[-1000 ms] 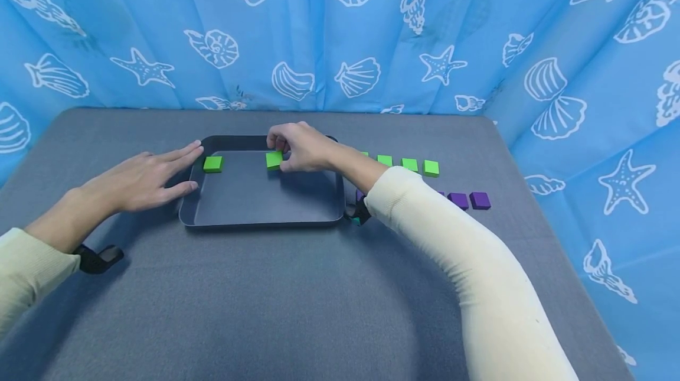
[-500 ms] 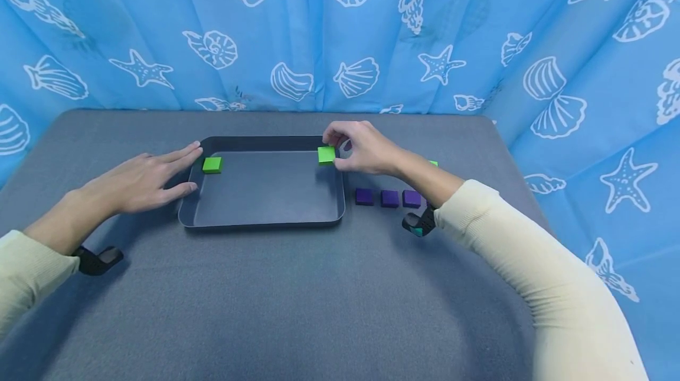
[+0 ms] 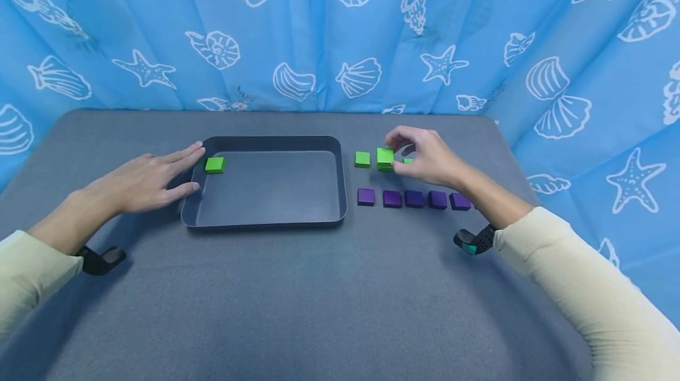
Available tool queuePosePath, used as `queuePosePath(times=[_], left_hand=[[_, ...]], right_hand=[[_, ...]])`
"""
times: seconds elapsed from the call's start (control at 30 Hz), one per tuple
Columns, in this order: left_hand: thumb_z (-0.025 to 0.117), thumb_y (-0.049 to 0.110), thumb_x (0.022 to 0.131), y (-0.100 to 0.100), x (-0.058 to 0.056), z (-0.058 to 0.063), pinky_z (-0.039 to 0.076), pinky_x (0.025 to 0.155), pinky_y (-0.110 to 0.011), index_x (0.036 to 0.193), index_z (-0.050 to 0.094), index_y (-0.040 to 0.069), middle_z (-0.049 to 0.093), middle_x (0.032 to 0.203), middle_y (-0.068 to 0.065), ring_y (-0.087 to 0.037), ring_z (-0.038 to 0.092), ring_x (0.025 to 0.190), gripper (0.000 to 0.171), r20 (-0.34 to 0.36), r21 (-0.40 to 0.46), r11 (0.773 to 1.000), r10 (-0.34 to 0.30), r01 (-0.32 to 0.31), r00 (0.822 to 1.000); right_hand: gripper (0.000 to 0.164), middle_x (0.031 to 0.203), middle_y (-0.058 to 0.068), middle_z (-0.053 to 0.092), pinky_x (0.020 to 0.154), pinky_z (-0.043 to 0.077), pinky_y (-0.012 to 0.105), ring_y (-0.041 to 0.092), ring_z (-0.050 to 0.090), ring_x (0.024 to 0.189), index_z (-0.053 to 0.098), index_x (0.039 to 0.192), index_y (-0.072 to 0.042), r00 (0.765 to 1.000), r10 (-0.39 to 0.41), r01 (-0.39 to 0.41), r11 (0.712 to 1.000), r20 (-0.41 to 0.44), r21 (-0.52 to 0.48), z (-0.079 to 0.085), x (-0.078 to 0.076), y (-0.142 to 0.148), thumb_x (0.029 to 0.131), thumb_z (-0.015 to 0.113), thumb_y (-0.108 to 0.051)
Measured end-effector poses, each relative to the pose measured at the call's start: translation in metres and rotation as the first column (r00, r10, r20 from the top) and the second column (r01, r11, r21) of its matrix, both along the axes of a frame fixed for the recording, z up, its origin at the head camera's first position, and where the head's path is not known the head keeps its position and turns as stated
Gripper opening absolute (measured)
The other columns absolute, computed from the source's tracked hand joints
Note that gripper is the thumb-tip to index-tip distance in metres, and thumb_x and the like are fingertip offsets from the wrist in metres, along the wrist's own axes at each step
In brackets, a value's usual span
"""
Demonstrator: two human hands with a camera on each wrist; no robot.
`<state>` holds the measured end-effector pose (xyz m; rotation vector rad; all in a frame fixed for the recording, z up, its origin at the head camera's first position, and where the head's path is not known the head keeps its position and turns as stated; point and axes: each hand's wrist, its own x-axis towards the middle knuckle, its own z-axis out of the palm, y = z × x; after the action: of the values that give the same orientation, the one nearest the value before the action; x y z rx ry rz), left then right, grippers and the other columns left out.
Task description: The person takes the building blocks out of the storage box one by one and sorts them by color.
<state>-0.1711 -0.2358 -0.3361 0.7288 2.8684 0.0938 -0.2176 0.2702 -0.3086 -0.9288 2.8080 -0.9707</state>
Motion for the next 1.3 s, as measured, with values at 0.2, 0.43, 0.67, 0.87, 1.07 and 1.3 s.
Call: queuePosePath(times=[0.2, 0.43, 0.67, 0.87, 1.07, 1.3], left_hand=[[0.048, 0.044, 0.102, -0.001, -0.001, -0.001, 0.030, 0.106, -0.071, 0.157, 0.022, 0.002, 0.022, 0.162, -0.020, -0.046, 0.047, 0.131, 0.074, -0.003, 0.001, 1.000, -0.004, 0.004, 1.000], [0.049, 0.044, 0.102, 0.000, 0.000, -0.002, 0.032, 0.107, -0.066, 0.157, 0.023, 0.002, 0.023, 0.162, -0.021, -0.046, 0.049, 0.129, 0.074, -0.021, 0.011, 1.000, -0.014, 0.015, 1.000], [0.050, 0.043, 0.102, 0.000, 0.001, -0.002, 0.031, 0.108, -0.066, 0.157, 0.024, 0.002, 0.024, 0.162, -0.021, -0.046, 0.050, 0.129, 0.074, -0.025, 0.008, 1.000, -0.012, 0.012, 1.000], [0.050, 0.043, 0.102, 0.000, 0.001, -0.004, 0.032, 0.107, -0.067, 0.157, 0.025, 0.002, 0.024, 0.161, -0.021, -0.046, 0.051, 0.128, 0.073, -0.030, 0.009, 1.000, -0.014, 0.014, 0.999], [0.049, 0.044, 0.102, 0.000, 0.002, -0.002, 0.031, 0.108, -0.067, 0.157, 0.024, 0.001, 0.024, 0.161, -0.021, -0.046, 0.049, 0.130, 0.073, -0.022, 0.004, 1.000, -0.015, 0.015, 1.000], [0.048, 0.044, 0.103, 0.001, 0.002, 0.000, 0.031, 0.108, -0.067, 0.157, 0.023, 0.000, 0.024, 0.161, -0.023, -0.047, 0.048, 0.130, 0.074, -0.025, -0.017, 1.000, -0.012, 0.012, 1.000]], right_hand=[[0.034, 0.109, 0.015, 0.068, 0.086, 0.054, 0.024, 0.021, 0.064, 0.098, 0.064, 0.114, 0.003, 0.996, -0.081, 0.081, 0.997, -0.041, -0.002, -0.008, 0.007, 0.035, 0.081, 0.071, 0.009], [0.033, 0.108, 0.019, 0.067, 0.081, 0.048, 0.010, 0.003, 0.060, 0.095, 0.064, 0.113, 0.004, 0.983, -0.174, 0.173, 0.985, -0.059, -0.010, -0.018, 0.012, 0.072, 0.081, 0.071, 0.009], [0.033, 0.109, 0.026, 0.063, 0.079, 0.046, 0.006, -0.005, 0.055, 0.093, 0.061, 0.115, 0.009, 0.972, -0.228, 0.229, 0.973, -0.047, 0.009, -0.029, 0.012, 0.102, 0.083, 0.068, 0.009], [0.033, 0.108, 0.029, 0.063, 0.075, 0.045, 0.003, 0.010, 0.062, 0.091, 0.059, 0.115, 0.010, 0.958, -0.287, 0.288, 0.956, -0.018, 0.053, -0.037, 0.011, 0.121, 0.083, 0.067, 0.009], [0.034, 0.109, 0.032, 0.061, 0.071, 0.042, 0.001, 0.046, 0.062, 0.097, 0.058, 0.117, 0.012, 0.953, -0.303, 0.299, 0.948, 0.014, 0.110, -0.042, 0.010, 0.128, 0.084, 0.067, 0.008], [0.035, 0.111, 0.027, 0.065, 0.074, 0.046, 0.013, 0.038, 0.063, 0.097, 0.062, 0.117, 0.008, 0.957, -0.287, 0.275, 0.943, 0.040, 0.190, -0.042, 0.006, 0.127, 0.083, 0.070, 0.005]])
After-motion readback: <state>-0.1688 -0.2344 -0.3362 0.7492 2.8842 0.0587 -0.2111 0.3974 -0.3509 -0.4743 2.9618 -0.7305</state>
